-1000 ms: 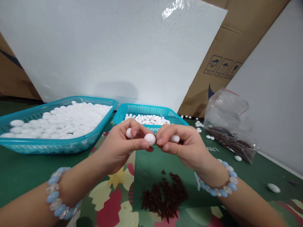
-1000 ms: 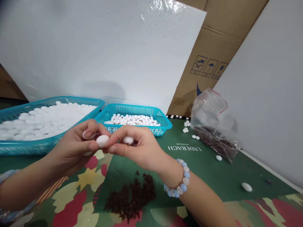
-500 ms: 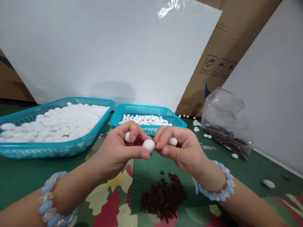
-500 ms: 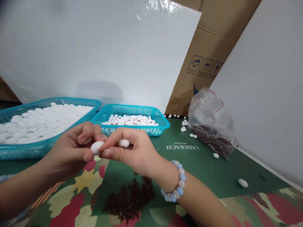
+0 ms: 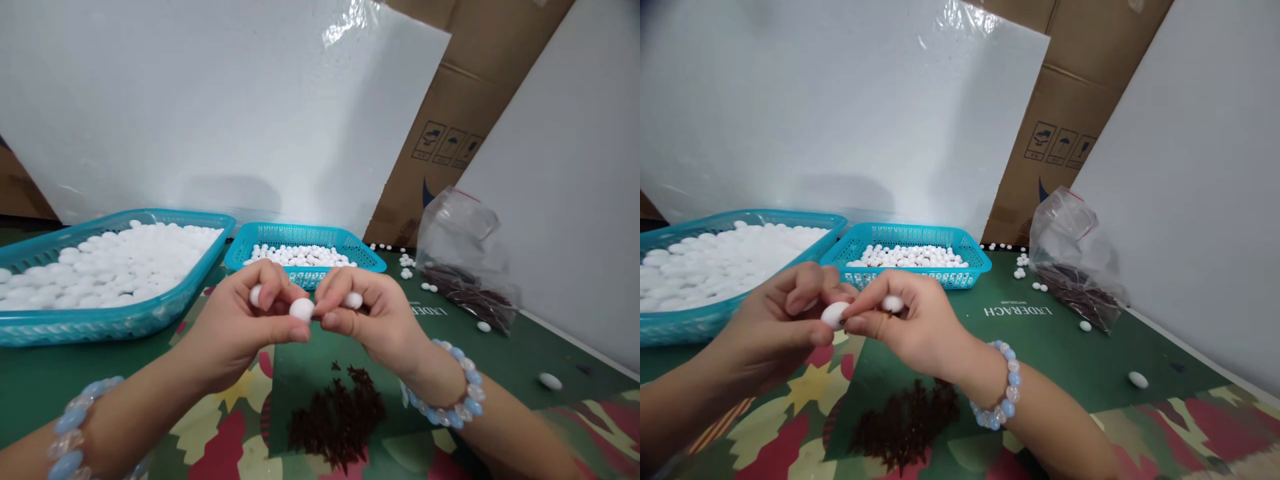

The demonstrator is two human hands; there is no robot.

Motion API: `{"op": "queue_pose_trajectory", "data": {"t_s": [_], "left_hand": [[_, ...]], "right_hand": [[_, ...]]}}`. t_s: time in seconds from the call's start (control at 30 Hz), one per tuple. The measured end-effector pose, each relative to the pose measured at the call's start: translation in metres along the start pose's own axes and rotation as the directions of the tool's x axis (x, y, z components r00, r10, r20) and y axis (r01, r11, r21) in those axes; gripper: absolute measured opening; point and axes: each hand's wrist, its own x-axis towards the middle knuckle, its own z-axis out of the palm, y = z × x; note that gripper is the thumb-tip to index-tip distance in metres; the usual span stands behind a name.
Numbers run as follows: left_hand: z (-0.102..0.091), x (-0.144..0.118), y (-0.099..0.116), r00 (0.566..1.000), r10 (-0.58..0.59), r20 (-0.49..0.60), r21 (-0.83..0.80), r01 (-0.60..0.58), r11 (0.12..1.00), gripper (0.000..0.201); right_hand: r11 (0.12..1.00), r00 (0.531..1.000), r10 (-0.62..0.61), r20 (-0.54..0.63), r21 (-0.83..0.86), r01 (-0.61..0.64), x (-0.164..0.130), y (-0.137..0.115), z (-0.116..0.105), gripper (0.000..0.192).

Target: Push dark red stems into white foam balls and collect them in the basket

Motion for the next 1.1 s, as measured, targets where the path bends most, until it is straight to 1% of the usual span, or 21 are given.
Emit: {"op": "queue_pose_trajectory", "data": {"t_s": [0.13, 0.23, 0.3, 0.53, 0.6, 0.67, 0.8, 0.9, 1.0, 1.1], "left_hand": [[0.0036, -0.0027, 0.0030, 0.998, 0.048, -0.042, 0.087, -0.044, 0.995, 0.032], [0.0070, -0.0041, 0.0043, 0.995, 0.072, -0.072, 0.137, -0.062, 0.989, 0.034], [0.0083, -0.0042, 0.0042, 0.994, 0.085, -0.071, 0.150, -0.073, 0.986, 0.035], [0.0104, -0.0041, 0.0037, 0.993, 0.094, -0.072, 0.128, -0.085, 0.988, 0.036], [0.0104, -0.0037, 0.0030, 0.993, 0.101, -0.065, 0.130, -0.092, 0.987, 0.035], [0.0095, -0.0031, 0.0017, 0.989, 0.142, -0.049, 0.165, -0.133, 0.977, 0.036], [0.0056, -0.0026, 0.0001, 0.964, 0.265, 0.016, 0.310, -0.257, 0.915, 0.039], [0.0039, -0.0039, 0.0011, 0.949, 0.307, 0.069, 0.417, -0.308, 0.855, 0.039], [0.0041, -0.0056, 0.0016, 0.939, 0.332, 0.087, 0.488, -0.331, 0.808, 0.038], [0.0044, -0.0062, -0.0004, 0.942, 0.326, 0.080, 0.490, -0.322, 0.810, 0.039]], "right_hand": [[0.999, 0.999, -0.039, 0.013, -0.031, 0.040, -0.0021, 0.0006, -0.0003, 0.012], [0.993, 0.995, -0.098, 0.024, -0.067, 0.100, -0.0039, 0.0007, -0.0008, 0.013], [0.981, 0.988, -0.151, 0.029, -0.121, 0.153, -0.0046, 0.0000, -0.0014, 0.014], [0.865, 0.938, -0.340, 0.063, -0.372, 0.338, -0.0054, -0.0023, -0.0018, 0.018], [0.829, 0.925, -0.374, 0.070, -0.421, 0.368, -0.0060, -0.0017, -0.0014, 0.018], [0.800, 0.913, -0.400, 0.082, -0.455, 0.391, -0.0066, -0.0007, -0.0012, 0.017], [0.783, 0.896, -0.428, 0.118, -0.446, 0.433, -0.0074, 0.0011, -0.0018, 0.017], [0.785, 0.896, -0.421, 0.143, -0.437, 0.439, -0.0081, 0.0019, -0.0029, 0.019], [0.778, 0.896, -0.413, 0.164, -0.447, 0.441, -0.0086, 0.0031, -0.0039, 0.021], [0.766, 0.893, -0.405, 0.197, -0.460, 0.449, -0.0081, 0.0053, -0.0049, 0.023]]}}
